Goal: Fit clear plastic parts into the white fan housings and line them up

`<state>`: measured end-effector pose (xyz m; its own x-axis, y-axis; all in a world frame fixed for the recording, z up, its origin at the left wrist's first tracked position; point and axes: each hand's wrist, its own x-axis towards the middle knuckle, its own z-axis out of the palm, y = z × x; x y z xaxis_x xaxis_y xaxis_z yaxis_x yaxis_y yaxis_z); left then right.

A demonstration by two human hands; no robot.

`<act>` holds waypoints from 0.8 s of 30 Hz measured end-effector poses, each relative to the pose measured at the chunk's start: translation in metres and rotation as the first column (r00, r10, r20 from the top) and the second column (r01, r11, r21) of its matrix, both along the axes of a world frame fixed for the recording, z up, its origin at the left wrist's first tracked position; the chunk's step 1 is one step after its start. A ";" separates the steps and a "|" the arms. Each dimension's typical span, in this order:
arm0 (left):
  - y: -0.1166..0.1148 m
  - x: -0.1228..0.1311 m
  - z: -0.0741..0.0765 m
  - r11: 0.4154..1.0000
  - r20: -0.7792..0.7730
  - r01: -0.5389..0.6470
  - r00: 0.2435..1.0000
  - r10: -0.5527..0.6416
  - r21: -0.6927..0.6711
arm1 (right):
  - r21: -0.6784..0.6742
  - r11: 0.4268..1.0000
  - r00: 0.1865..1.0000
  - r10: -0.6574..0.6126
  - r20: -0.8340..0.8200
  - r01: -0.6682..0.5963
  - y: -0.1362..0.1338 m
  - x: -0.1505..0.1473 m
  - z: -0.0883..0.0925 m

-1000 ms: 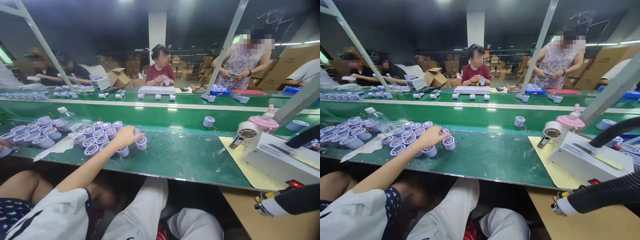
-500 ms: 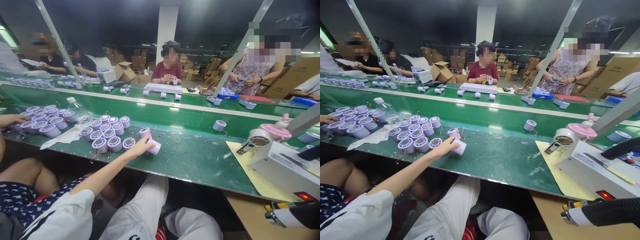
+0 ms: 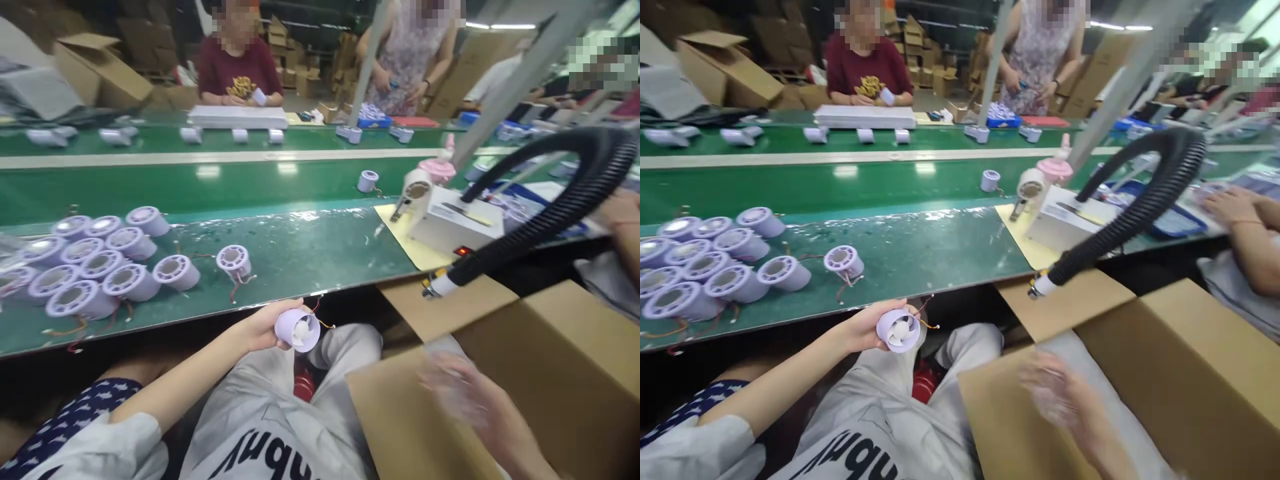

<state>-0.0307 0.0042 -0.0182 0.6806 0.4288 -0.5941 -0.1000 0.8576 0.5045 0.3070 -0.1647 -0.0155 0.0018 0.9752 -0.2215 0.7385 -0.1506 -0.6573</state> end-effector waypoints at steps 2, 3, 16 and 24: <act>-0.001 0.017 -0.001 0.996 0.016 0.092 0.996 -0.092 -0.011 | 0.156 0.974 0.985 0.171 -0.027 -0.165 0.002 -0.035 0.007; -0.002 0.024 0.000 0.990 0.020 0.142 0.990 -0.142 -0.011 | 0.219 0.946 0.971 0.239 0.030 -0.239 0.008 -0.054 0.010; -0.015 0.037 0.042 0.161 -0.466 0.498 0.862 -0.200 0.852 | 0.178 0.953 0.951 0.273 -0.144 -0.246 0.051 -0.099 0.030; -0.028 0.036 0.007 0.012 -0.355 0.355 0.934 -0.038 0.935 | 0.126 0.974 0.863 -0.102 -0.494 0.188 0.052 -0.105 0.034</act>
